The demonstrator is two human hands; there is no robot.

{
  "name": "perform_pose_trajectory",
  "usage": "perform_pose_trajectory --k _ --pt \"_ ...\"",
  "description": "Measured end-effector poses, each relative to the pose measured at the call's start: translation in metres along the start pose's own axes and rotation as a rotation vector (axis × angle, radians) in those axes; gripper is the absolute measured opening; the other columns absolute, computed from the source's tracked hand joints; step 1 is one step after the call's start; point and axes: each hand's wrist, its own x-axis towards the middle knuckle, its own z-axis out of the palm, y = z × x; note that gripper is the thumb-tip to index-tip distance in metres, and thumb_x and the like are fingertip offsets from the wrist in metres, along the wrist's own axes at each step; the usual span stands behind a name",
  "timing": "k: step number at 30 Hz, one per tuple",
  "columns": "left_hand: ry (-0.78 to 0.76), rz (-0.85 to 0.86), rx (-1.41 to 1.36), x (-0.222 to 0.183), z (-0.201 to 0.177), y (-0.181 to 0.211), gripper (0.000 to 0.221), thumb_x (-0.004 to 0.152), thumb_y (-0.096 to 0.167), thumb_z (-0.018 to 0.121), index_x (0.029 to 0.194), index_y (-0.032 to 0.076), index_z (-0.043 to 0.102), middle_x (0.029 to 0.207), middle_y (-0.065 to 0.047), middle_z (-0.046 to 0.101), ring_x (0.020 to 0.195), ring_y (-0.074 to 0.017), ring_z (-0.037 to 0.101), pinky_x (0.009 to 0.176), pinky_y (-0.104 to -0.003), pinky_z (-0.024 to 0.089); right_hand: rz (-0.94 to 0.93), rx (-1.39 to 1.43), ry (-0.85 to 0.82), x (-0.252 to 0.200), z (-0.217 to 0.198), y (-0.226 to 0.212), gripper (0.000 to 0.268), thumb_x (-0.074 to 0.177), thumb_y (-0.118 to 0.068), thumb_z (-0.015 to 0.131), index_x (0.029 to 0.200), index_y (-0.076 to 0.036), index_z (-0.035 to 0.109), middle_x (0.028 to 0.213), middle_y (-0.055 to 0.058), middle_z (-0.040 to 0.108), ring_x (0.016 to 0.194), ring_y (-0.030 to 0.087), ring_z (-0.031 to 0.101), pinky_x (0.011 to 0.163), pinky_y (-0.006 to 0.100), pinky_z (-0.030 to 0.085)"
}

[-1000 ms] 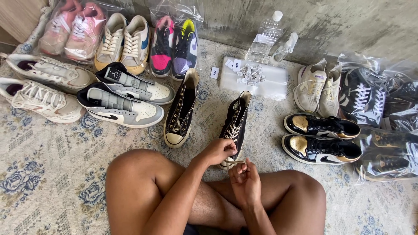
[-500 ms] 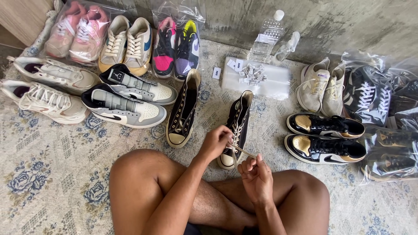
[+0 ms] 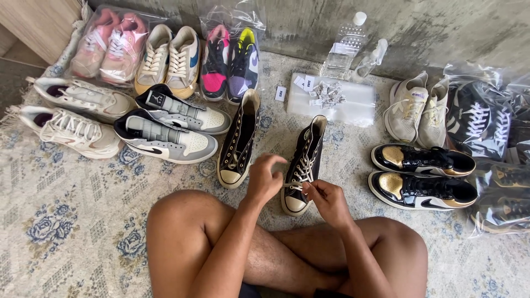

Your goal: A person is threading shoelaces through the eyelets of a black high-top sneaker while sitting on the floor.

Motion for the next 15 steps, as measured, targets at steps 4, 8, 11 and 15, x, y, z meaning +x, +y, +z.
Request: perform_pose_trajectory --k 4,8,11,15 --pt "-0.295 0.224 -0.313 -0.015 -0.023 0.054 0.036 0.085 -0.007 0.061 0.118 0.002 0.07 0.114 -0.023 0.069 0.12 -0.0427 0.061 0.113 -0.059 0.036 0.009 0.041 -0.026 -0.004 -0.005 0.02 0.04 0.098 -0.029 0.071 0.065 -0.005 0.074 0.042 0.007 0.056 0.043 0.01 0.041 0.045 0.025 0.036" --pt "-0.491 -0.079 -0.409 -0.021 -0.018 0.057 0.045 0.107 0.043 0.051 0.103 0.006 0.076 0.095 -0.016 0.075 0.103 -0.0335 0.069 0.098 -0.051 0.048 0.0 0.084 -0.068 -0.006 -0.004 0.001 0.034 0.097 -0.021 0.071 0.068 -0.004 0.076 0.045 0.006 0.058 0.046 0.009 0.043 0.046 0.025 0.037" --pt "-0.527 -0.198 -0.349 -0.017 -0.007 0.043 0.06 0.109 0.055 0.045 0.089 0.009 0.077 0.077 -0.01 0.073 0.081 -0.0227 0.068 0.076 -0.04 0.053 0.003 0.121 -0.071 -0.006 -0.002 -0.006 0.032 0.096 -0.021 0.072 0.069 -0.004 0.076 0.045 0.005 0.057 0.048 0.009 0.043 0.048 0.024 0.035" --pt "-0.468 -0.248 -0.331 -0.013 0.003 0.025 0.047 0.104 0.048 0.06 0.087 0.008 0.079 0.078 -0.011 0.077 0.066 -0.0158 0.064 0.057 -0.032 0.05 0.006 0.168 -0.081 -0.007 0.001 -0.001 0.033 0.097 -0.019 0.071 0.069 -0.003 0.075 0.045 0.005 0.054 0.048 0.009 0.042 0.048 0.024 0.033"
